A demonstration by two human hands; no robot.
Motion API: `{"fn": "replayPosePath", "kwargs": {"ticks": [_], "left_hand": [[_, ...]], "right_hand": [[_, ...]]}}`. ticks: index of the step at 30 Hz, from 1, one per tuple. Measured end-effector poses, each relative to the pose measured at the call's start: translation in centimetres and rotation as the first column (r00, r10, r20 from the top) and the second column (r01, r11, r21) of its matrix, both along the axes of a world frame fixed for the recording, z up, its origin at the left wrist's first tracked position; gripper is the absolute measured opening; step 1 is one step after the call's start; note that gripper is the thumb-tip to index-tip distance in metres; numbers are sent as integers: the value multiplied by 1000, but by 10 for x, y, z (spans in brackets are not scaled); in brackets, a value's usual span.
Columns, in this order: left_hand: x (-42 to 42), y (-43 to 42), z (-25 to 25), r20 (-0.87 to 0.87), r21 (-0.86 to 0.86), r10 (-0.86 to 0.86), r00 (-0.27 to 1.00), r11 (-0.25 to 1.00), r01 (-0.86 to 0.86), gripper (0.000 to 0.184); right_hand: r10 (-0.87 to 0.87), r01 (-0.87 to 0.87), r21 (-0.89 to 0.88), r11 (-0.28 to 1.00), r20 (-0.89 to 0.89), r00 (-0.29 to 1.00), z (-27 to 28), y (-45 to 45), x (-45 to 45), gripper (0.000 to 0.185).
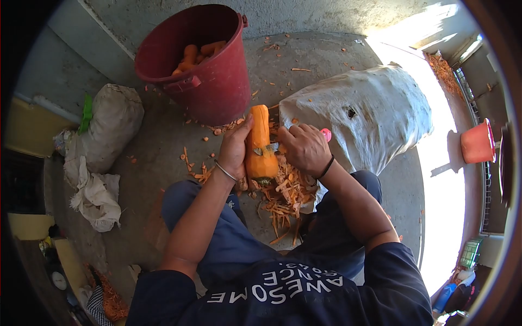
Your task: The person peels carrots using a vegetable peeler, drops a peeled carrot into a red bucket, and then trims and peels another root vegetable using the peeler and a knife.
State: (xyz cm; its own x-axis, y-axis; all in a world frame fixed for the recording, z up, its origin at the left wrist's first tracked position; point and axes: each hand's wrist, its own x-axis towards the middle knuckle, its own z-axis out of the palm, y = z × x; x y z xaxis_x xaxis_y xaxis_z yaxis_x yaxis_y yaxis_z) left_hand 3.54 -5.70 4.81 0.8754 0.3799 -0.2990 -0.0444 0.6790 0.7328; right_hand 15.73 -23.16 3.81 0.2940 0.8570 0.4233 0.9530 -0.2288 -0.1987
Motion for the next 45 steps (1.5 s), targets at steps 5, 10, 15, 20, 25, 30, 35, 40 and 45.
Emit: {"fn": "replayPosePath", "kwargs": {"ticks": [5, 10, 15, 20, 25, 30, 35, 40, 45], "left_hand": [[-3, -1, 0, -55, -124, -104, 993, 988, 97, 40], [-4, -5, -8, -92, -145, -143, 985, 981, 129, 41], [-1, 2, -10, -90, -142, -29, 996, 990, 16, 42], [2, 11, -19, -34, -110, -115, 993, 988, 111, 53], [0, 4, -16, 49, 1, 48, 998, 999, -48, 61], [6, 3, -15, 265, 35, 341, 902, 931, -363, 63], [-3, -2, 1, 443, -175, 168, 881, 980, -99, 69], [-11, -12, 14, 314, -235, -146, 938, 945, 226, 61], [-15, -14, -5, 179, -258, -344, 922, 888, 382, 61]], "right_hand": [[2, -2, 63, 998, -5, 1000, -6, 1, 4, 16], [-42, 44, 8, 999, -129, 991, -12, -2, 22, 35], [86, 60, 173, 983, -728, 680, -13, 2, 18, 38], [1, 12, 1, 1000, -1000, -10, 17, -6, 23, 38], [22, -94, 30, 995, -996, -89, -1, -9, 29, 54], [150, 29, 148, 989, -986, -67, -6, 2, -11, 64], [315, 225, 270, 936, -929, -197, -5, 2, 6, 70], [417, 108, 407, 907, -902, -109, 15, -8, 35, 68], [292, 62, 286, 956, -947, -136, 17, -5, 37, 60]]}}
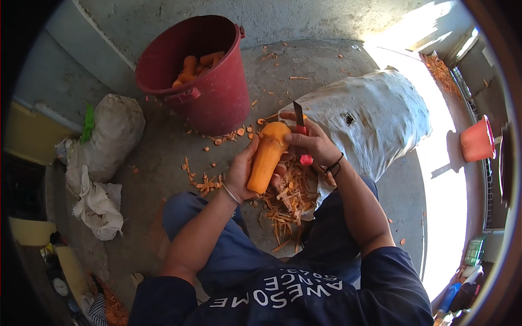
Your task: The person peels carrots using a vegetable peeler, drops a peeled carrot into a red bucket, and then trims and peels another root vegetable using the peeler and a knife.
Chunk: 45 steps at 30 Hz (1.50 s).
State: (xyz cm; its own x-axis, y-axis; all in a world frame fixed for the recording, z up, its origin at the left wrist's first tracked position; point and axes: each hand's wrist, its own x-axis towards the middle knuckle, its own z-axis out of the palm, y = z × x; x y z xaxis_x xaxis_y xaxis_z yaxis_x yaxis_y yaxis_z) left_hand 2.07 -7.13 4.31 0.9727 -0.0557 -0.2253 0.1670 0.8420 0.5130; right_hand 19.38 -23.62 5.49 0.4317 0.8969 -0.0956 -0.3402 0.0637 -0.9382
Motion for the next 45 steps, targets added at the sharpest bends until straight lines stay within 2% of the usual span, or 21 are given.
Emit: {"fn": "replayPosePath", "kwargs": {"ticks": [2, 3, 4, 6, 9, 11, 12, 14, 19, 21, 22, 24, 27, 30, 34, 40, 42, 45], "left_hand": [[0, 8, -15, -50, -12, 14, 999, 1000, -15, 60], [1, 9, -17, -48, -13, 23, 999, 1000, -24, 60], [2, 11, -20, -83, 39, 70, 994, 997, -67, 59], [3, 12, -22, -115, 90, 118, 986, 990, -108, 57], [5, 11, -22, -172, 130, 214, 961, 972, -194, 55], [10, 5, -19, -141, 232, 303, 942, 936, -266, 54], [10, 5, -20, -141, 231, 300, 943, 937, -263, 54], [9, 8, -21, -103, 99, 209, 973, 975, -199, 54], [14, 9, -17, -183, 143, 179, 967, 978, -154, 53], [15, 5, -14, -204, 175, 190, 960, 972, -155, 53], [15, 5, -13, -176, 157, 191, 966, 974, -164, 51], [15, 6, -11, -146, 138, 194, 970, 975, -174, 50], [15, 6, -7, -112, 108, 152, 982, 984, -140, 52], [17, 3, -2, -107, 149, 171, 979, 977, -154, 54], [16, 4, -3, -83, 117, 164, 983, 981, -154, 55], [13, 5, -5, -57, 112, 151, 987, 983, -144, 55], [14, 5, -7, -54, 145, 167, 984, 977, -158, 55], [17, 9, -14, -76, 96, 223, 972, 972, -216, 53]], "right_hand": [[-40, 51, -148, 988, 80, 996, 0, -1, 6, 53], [-130, 149, -149, 978, 131, 983, 2, 1, 4, 44], [-123, 142, -149, 978, 132, 984, -2, 0, 9, 44], [-19, 79, -140, 987, 383, 924, -9, -4, 22, 40], [66, 29, -224, 974, 404, 912, -11, -7, 21, 38], [86, 25, -293, 956, 360, 929, -6, -6, 19, 38], [98, 23, -357, 934, 318, 943, -3, -5, 17, 40], [71, 44, -323, 945, 336, 939, -1, -6, 15, 41], [52, 44, -234, 971, 387, 921, 10, -1, 0, 44], [90, 112, -308, 945, 573, 815, 13, 1, -2, 52], [88, 115, -310, 944, 569, 817, 13, 0, -2, 52], [138, 130, -342, 931, 658, 740, 14, 1, -1, 56], [106, 129, -290, 948, 673, 732, 8, 1, -1, 55], [108, 100, -284, 953, 632, 767, 15, -1, -2, 54], [143, 82, -327, 941, 607, 781, 19, -1, -5, 57], [109, 50, -241, 969, 606, 788, 10, 1, -8, 57], [169, 19, -267, 964, 662, 730, 10, 2, -10, 56], [243, -40, -304, 952, 670, 702, 7, 6, -18, 56]]}}
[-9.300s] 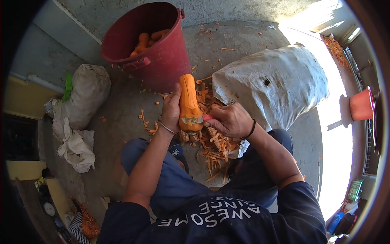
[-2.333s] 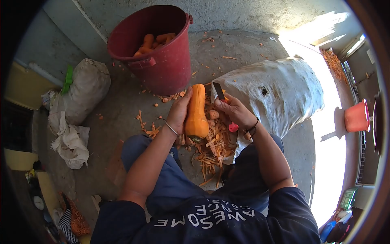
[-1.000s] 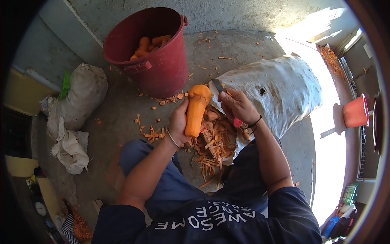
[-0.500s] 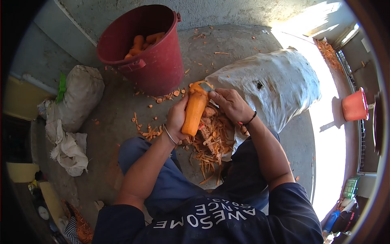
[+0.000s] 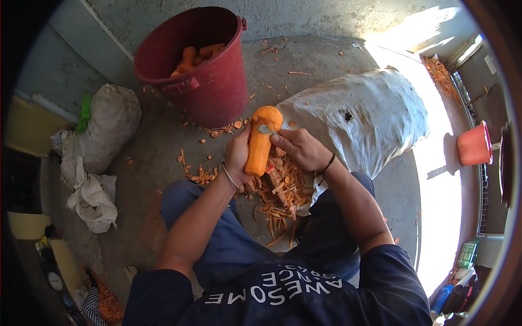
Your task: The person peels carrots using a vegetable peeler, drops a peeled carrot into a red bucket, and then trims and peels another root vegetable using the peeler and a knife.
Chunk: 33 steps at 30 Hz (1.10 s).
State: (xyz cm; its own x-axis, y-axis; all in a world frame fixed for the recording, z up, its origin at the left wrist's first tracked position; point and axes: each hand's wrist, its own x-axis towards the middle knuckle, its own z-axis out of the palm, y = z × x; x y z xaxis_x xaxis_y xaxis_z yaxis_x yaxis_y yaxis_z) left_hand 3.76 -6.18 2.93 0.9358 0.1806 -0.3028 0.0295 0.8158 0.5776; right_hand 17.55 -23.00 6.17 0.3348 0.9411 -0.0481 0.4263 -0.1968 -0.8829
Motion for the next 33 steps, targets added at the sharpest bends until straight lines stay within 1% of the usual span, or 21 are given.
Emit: {"fn": "replayPosePath", "kwargs": {"ticks": [2, 4, 5, 6, 7, 9, 12, 13, 15, 18, 20, 21, 23, 24, 25, 26, 27, 28, 30, 31, 33], "left_hand": [[-1, 2, 7, 40, -11, -66, 997, 998, 67, 51], [3, 7, -6, 43, 8, -35, 998, 999, 35, 50], [4, 8, -14, 40, 23, -7, 999, 1000, 6, 49], [3, 6, -7, 40, 21, -4, 999, 1000, 4, 49], [2, 3, 1, 14, 34, 4, 1000, 999, -4, 48], [2, 0, 5, -11, 48, 12, 1000, 999, -12, 48], [3, 1, 2, 4, 40, 2, 1000, 999, -2, 49], [3, 2, 2, 12, 22, -35, 999, 999, 35, 50], [3, 3, 5, 20, 4, -73, 997, 997, 73, 50], [3, 1, 11, 51, -24, -99, 994, 995, 100, 52], [5, 1, 9, -5, -20, -91, 996, 996, 91, 52], [5, 0, 12, -6, -20, -93, 996, 995, 93, 52], [5, -3, 21, -59, 108, -69, 996, 991, 75, 53], [5, -2, 19, -61, 106, -71, 996, 991, 77, 53], [5, 0, 15, -22, 104, -78, 997, 991, 80, 52], [5, 1, 11, 19, 103, -85, 996, 991, 83, 51], [5, 2, 10, 20, 105, -87, 996, 991, 84, 51], [6, 2, 9, 21, 89, -79, 997, 993, 77, 51], [5, 2, 7, 21, 75, -73, 997, 995, 71, 50], [4, 1, 6, 21, 56, -71, 997, 996, 70, 50], [3, -1, 4, 20, 40, -75, 997, 996, 74, 50]], "right_hand": [[-8, 8, 12, 1000, 3, 1000, 2, -1, -1, 56], [-14, 13, 28, 1000, 13, 1000, 9, -1, 0, 57], [-91, 89, 72, 993, 25, 996, 12, -2, 0, 57], [-170, 165, 116, 979, 31, 985, 14, -4, 1, 57], [-168, 163, 113, 980, 32, 985, 10, -5, 4, 57], [-236, 234, 69, 970, 23, 971, 3, -4, 13, 58], [-244, 241, 51, 969, 62, 968, 4, -5, 14, 59], [-245, 242, 50, 969, 62, 968, 6, -5, 13, 59], [-264, 260, 52, 964, 143, 954, 9, -4, 10, 61], [-275, 268, 73, 961, 124, 953, 8, -4, 12, 61], [-297, 289, 77, 954, 115, 948, 9, -4, 12, 61], [-316, 308, 81, 948, 109, 942, 10, -4, 13, 61], [-286, 280, 61, 958, 116, 951, 8, -5, 18, 61], [-254, 251, 41, 967, 121, 959, 7, -6, 19, 61], [-255, 252, 39, 967, 120, 959, 6, -7, 17, 61], [-237, 229, 82, 970, 102, 966, 5, -7, 14, 59], [-218, 206, 127, 970, 88, 972, 6, -7, 13, 57], [-219, 207, 129, 970, 90, 972, 8, -7, 12, 57], [-213, 208, 60, 976, 108, 971, 12, -8, 11, 57], [-214, 209, 61, 976, 109, 971, 13, -8, 10, 57], [-181, 179, 81, 981, 26, 983, 11, -8, 8, 56]]}}
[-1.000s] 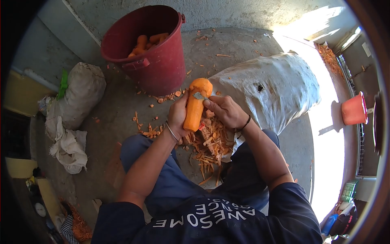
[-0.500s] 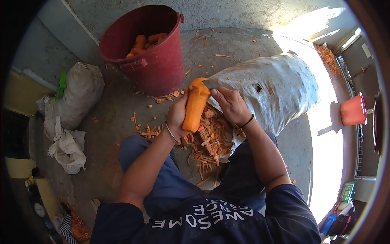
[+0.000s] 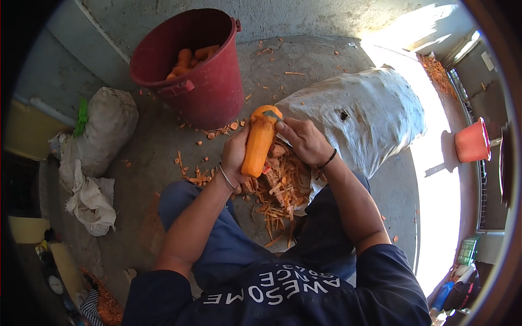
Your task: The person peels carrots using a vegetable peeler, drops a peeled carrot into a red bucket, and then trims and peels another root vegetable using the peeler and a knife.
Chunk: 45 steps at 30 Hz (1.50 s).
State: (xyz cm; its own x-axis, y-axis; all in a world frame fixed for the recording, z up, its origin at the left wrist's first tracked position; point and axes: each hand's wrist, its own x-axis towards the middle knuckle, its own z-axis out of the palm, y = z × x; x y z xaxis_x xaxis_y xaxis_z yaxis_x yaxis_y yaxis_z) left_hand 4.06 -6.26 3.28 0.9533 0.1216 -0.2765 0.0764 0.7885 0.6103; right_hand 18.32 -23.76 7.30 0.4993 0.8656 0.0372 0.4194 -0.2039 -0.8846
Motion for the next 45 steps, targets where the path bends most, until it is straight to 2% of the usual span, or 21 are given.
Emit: {"fn": "replayPosePath", "kwargs": {"ticks": [4, 6, 12, 14, 19, 22, 24, 26, 31, 36, 37, 39, 41, 42, 45], "left_hand": [[-1, -6, -3, -4, 27, 57, 998, 998, -57, 49], [0, -8, -4, 3, 37, 70, 998, 997, -70, 49], [5, -10, -13, -38, 124, 139, 990, 983, -134, 54], [6, -14, -15, -2, 99, 196, 981, 976, -195, 54], [6, -17, 2, 41, 62, 159, 986, 985, -161, 50], [6, -17, 2, 37, 102, 165, 986, 981, -168, 48], [8, -16, -3, 18, 138, 175, 984, 975, -176, 47], [14, -18, -8, 18, 126, 251, 968, 960, -251, 46], [15, -18, -16, -2, 118, 252, 968, 961, -250, 47], [10, -18, -6, -7, 135, 168, 986, 977, -165, 48], [9, -18, -5, 51, 143, 152, 987, 977, -158, 47], [9, -21, 1, 110, 152, 136, 985, 977, -152, 47], [12, -28, 12, 48, 105, 228, 972, 967, -232, 45], [11, -27, 9, 49, 104, 230, 972, 967, -234, 45], [9, -22, 2, 63, 124, 190, 980, 973, -197, 44]], "right_hand": [[15, -14, -70, 997, 12, 1000, -2, 3, -1, 55], [-17, 18, 16, 1000, -23, 1000, -5, 6, -8, 57], [19, -20, 45, 999, 17, 1000, -19, 11, -5, 56], [32, -31, 55, 998, -9, 999, -27, 13, -6, 57], [11, -8, 159, 987, -21, 1000, -26, 16, -8, 59], [-7, 17, 90, 996, -109, 994, -19, 11, -5, 60], [2, -3, 33, 999, 30, 1000, -18, 10, 1, 64], [-6, 8, -21, 1000, 61, 998, -19, 11, 1, 66], [-15, 32, -135, 990, 119, 993, -10, 11, -3, 71], [-61, 61, -23, 998, -40, 997, -20, 13, -3, 69], [-65, 64, -24, 998, -38, 997, -23, 14, -4, 69], [-124, 134, 113, 985, -95, 988, -26, 17, -8, 65], [-133, 135, 133, 982, -25, 991, -21, 15, -7, 64], [-143, 135, 154, 979, 41, 989, -17, 14, -7, 62], [-153, 144, 116, 983, 75, 985, -12, 12, -4, 61]]}}
